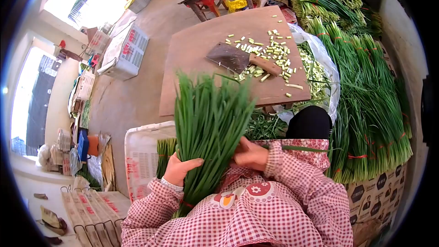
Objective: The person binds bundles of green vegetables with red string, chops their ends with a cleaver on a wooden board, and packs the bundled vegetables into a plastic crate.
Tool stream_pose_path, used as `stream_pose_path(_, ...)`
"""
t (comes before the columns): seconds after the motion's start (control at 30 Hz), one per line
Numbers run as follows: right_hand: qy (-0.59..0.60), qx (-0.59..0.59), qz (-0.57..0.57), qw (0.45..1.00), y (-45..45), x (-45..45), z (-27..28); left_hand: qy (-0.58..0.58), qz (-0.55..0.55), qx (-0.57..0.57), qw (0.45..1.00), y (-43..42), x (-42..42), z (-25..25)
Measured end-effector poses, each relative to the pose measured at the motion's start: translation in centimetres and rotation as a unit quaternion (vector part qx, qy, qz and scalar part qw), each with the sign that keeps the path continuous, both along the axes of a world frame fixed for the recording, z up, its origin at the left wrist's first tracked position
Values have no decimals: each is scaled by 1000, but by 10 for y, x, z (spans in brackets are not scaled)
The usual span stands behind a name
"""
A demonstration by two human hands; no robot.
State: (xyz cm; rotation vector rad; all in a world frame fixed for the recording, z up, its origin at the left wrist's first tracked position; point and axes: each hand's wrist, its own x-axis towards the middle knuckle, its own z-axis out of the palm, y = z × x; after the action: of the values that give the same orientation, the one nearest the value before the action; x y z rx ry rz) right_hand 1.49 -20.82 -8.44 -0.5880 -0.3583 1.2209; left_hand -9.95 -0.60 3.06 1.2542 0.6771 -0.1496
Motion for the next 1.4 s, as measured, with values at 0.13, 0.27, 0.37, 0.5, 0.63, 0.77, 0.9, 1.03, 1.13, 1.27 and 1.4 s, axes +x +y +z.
stream_pose_path(0.13,119,-71,-115,984,27,6,24,-16,29,20,999,-5,0,9)
stream_pose_path(0.27,167,-67,-126,976,13,8,6,-15,76,-49,996,25,-11,4)
stream_pose_path(0.37,190,-52,-98,976,15,7,-16,-24,93,-70,993,26,-15,3)
stream_pose_path(0.5,220,7,-61,974,14,14,-2,-20,69,-81,994,26,-14,6)
stream_pose_path(0.63,213,-32,-66,974,15,13,17,-26,27,-18,999,29,-17,4)
stream_pose_path(0.77,253,-66,-48,964,21,19,-4,-100,35,235,966,62,-35,-4)
stream_pose_path(0.9,227,-103,-66,966,21,20,8,26,59,318,946,69,-72,18)
stream_pose_path(1.03,158,-82,-74,981,23,14,17,103,-159,513,837,40,-107,33)
stream_pose_path(1.13,169,-101,-66,978,27,12,31,172,-243,519,801,0,-100,38)
stream_pose_path(1.27,139,-89,-41,985,34,12,58,118,-193,651,724,-20,-114,-5)
stream_pose_path(1.4,63,-44,-4,997,41,17,69,109,-160,527,827,11,-112,-16)
